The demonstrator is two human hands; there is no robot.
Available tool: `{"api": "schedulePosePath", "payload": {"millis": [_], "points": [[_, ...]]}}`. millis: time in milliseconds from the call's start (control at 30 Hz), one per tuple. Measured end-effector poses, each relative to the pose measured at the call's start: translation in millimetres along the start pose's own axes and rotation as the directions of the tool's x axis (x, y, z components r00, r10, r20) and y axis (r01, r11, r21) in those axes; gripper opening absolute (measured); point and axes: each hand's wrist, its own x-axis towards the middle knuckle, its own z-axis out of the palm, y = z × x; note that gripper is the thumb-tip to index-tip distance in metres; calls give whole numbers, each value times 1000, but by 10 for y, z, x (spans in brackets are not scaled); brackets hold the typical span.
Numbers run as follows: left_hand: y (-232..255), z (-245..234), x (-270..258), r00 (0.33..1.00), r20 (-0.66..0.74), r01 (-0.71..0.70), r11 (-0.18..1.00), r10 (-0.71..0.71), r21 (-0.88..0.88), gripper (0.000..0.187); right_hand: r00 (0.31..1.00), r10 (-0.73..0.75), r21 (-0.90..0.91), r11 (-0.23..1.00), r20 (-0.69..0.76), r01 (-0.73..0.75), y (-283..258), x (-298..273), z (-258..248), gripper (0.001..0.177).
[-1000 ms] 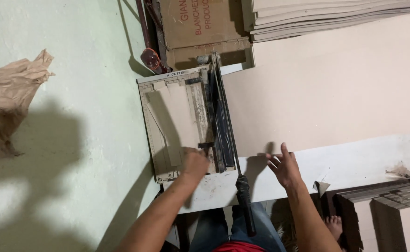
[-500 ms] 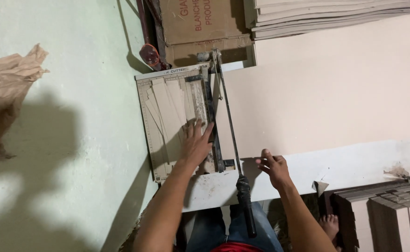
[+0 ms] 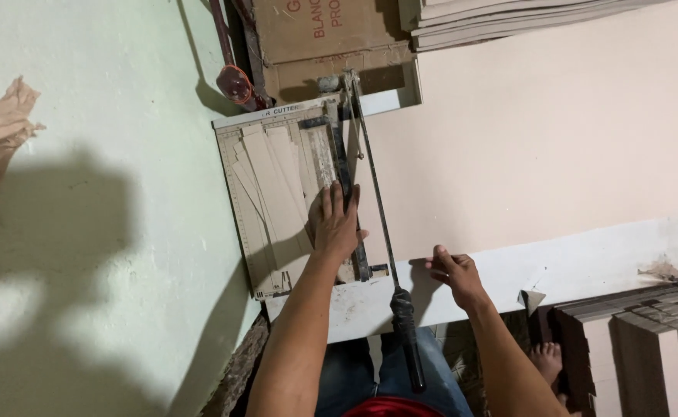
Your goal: The person uses a manual paper cutter to trim large sheets of beige paper. They align the paper against the guide, pull down the cutting arm to slice the sheet, and then remove the cut piece. This process is repeated multiple times.
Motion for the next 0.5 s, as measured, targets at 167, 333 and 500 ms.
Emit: {"api": "schedulePosePath", "payload": {"millis": [167,333,500], "points": [[-3,116,68,999,44,26,998,-23,-50,93,1000,-14,-35,999,5,14,-14,81,39,49],[102,101,79,995,62,67,993,-74,102,109,1000,-19,-37,999,4,20,-15,84,67,47],[140,182,134,992,59,105,982,-115,156,112,999,43,-232,971,-27,-48,-195,-6,111,63]]}}
